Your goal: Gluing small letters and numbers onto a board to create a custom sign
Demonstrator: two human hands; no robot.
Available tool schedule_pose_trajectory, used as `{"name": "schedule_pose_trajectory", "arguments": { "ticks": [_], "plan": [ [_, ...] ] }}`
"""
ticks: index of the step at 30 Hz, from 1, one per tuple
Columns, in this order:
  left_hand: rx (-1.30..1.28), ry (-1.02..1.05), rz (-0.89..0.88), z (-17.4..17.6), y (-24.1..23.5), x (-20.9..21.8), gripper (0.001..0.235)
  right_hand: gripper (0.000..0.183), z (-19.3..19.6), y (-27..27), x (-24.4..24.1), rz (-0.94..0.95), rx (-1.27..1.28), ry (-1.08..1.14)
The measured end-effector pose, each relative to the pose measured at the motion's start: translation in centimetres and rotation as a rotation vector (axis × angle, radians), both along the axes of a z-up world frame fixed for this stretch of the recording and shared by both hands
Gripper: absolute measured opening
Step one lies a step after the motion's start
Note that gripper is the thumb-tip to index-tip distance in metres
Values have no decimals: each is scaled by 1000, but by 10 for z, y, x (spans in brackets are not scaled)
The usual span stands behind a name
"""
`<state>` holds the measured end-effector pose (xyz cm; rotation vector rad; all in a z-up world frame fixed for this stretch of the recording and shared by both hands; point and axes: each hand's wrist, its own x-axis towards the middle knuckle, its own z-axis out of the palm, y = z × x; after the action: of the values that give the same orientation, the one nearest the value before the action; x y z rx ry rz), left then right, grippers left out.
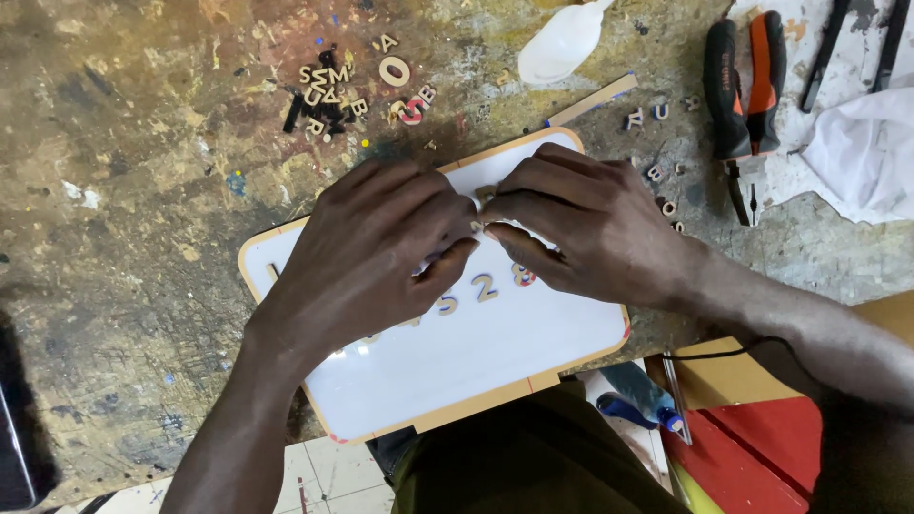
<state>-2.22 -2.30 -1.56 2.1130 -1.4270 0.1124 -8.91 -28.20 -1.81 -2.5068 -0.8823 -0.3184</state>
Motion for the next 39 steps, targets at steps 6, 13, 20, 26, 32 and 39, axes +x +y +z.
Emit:
{"name": "schedule_pose_trajectory", "arguments": {
  "ticks": [6,13,20,26,32,39],
  "plan": [
    [32,250,44,13,9,8,17,15,3,-2,-1,60,-58,38],
    [-7,327,38,9,4,7,14,17,4,-1,-2,105,-54,63],
    [9,379,75,3,-1,3,19,17,2,-1,-4,82,-105,79],
    [8,409,105,0,-2,0,23,15,2,0,-4,79,-126,73],
    [22,400,127,-2,-4,-1,25,11,4,2,-4,72,-151,80],
    [3,398,146,-4,-4,-3,30,12,5,3,-3,74,-140,74]
  ]
}}
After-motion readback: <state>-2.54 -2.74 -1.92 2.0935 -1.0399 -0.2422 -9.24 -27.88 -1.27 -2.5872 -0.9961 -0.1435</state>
